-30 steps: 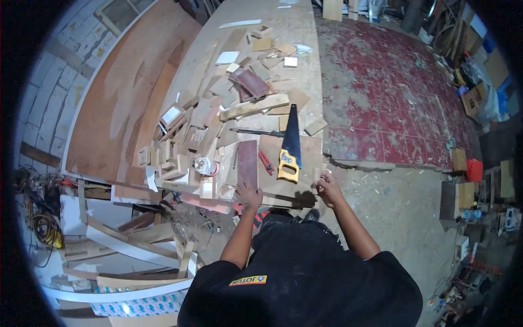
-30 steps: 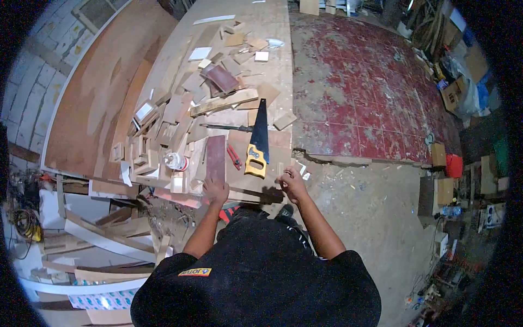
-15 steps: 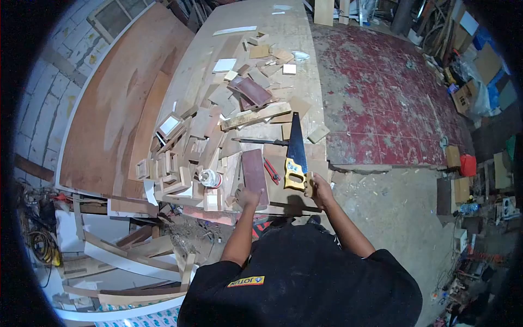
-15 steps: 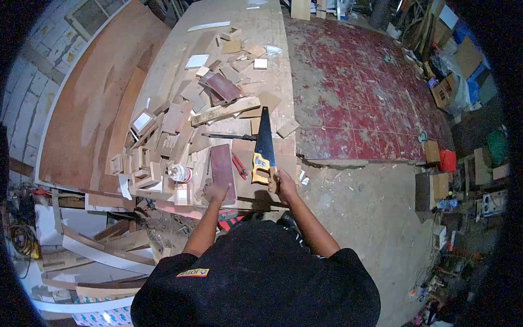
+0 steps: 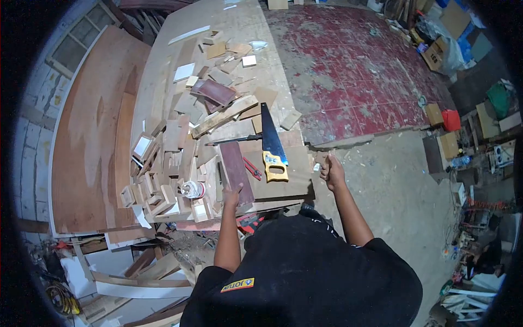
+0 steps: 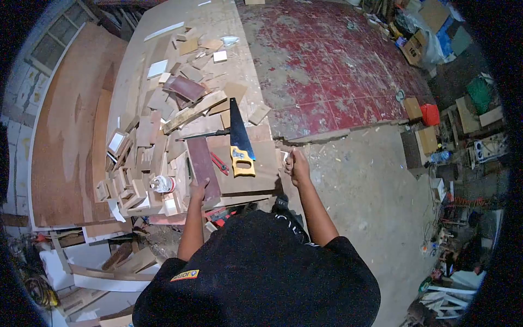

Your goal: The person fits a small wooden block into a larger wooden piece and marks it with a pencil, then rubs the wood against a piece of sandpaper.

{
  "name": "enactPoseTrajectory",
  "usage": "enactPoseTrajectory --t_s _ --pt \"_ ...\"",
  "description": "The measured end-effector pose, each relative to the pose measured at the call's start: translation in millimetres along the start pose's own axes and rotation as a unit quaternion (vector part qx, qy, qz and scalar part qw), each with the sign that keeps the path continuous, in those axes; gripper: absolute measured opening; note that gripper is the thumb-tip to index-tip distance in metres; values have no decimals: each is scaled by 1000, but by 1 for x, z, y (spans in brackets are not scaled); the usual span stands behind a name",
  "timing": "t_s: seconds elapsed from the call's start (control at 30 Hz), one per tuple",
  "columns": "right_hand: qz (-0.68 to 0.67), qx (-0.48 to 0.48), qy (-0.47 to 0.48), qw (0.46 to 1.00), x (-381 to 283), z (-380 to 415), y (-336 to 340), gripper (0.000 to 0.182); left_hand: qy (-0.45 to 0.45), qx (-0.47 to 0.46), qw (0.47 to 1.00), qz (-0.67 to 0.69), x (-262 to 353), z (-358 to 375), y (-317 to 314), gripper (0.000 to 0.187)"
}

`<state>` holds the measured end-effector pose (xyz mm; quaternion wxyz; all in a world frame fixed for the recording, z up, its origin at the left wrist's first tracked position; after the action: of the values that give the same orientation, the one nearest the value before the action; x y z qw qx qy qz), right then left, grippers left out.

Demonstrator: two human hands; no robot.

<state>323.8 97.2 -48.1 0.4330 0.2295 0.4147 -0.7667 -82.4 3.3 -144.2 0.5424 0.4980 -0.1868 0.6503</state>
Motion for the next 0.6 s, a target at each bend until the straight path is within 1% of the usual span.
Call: enactPoseTrajectory --t_s 0.03,0.13,0.27,0.37,0.4,0.47,0.53,0.57,0.6 --pt "-4 3 17 1000 -2 0 6 23 17 -7 999 36 8 7 -3 45" --pt "-24 24 20 999 -6 0 19 25 2 -22 998 58 33 18 -11 45" --pt "-10 15 22 1000 -8 2 26 25 8 -36 994 104 77 44 -40 45" --pt "5 1 41 999 -9 0 31 24 11 -57 989 137 84 48 -65 45" --pt "4 1 42 999 -9 0 32 24 1 -65 989 134 87 49 -74 44" --pt "8 -31 66 997 -12 -1 33 24 -10 -74 989 129 92 53 -92 42" --pt "-6 -27 55 998 -13 -1 35 26 -55 -112 981 147 111 67 -111 41" --pt "-13 -47 57 997 -16 2 32 26 -87 -110 978 152 118 70 -120 39" --pt "-19 -66 58 996 -16 2 31 28 -88 -112 978 152 115 68 -129 39"
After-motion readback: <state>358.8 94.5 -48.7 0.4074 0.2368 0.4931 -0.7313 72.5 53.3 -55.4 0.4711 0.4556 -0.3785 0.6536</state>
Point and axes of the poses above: each hand's wrist, its own z-axis away from the middle knuckle, its own y-axis out of the back of the hand, x = y × z, the point moved 3 cm from there along -z, towards the middle knuckle, and after that the axes turned 2 degrees about y, right-handed, at the moved point
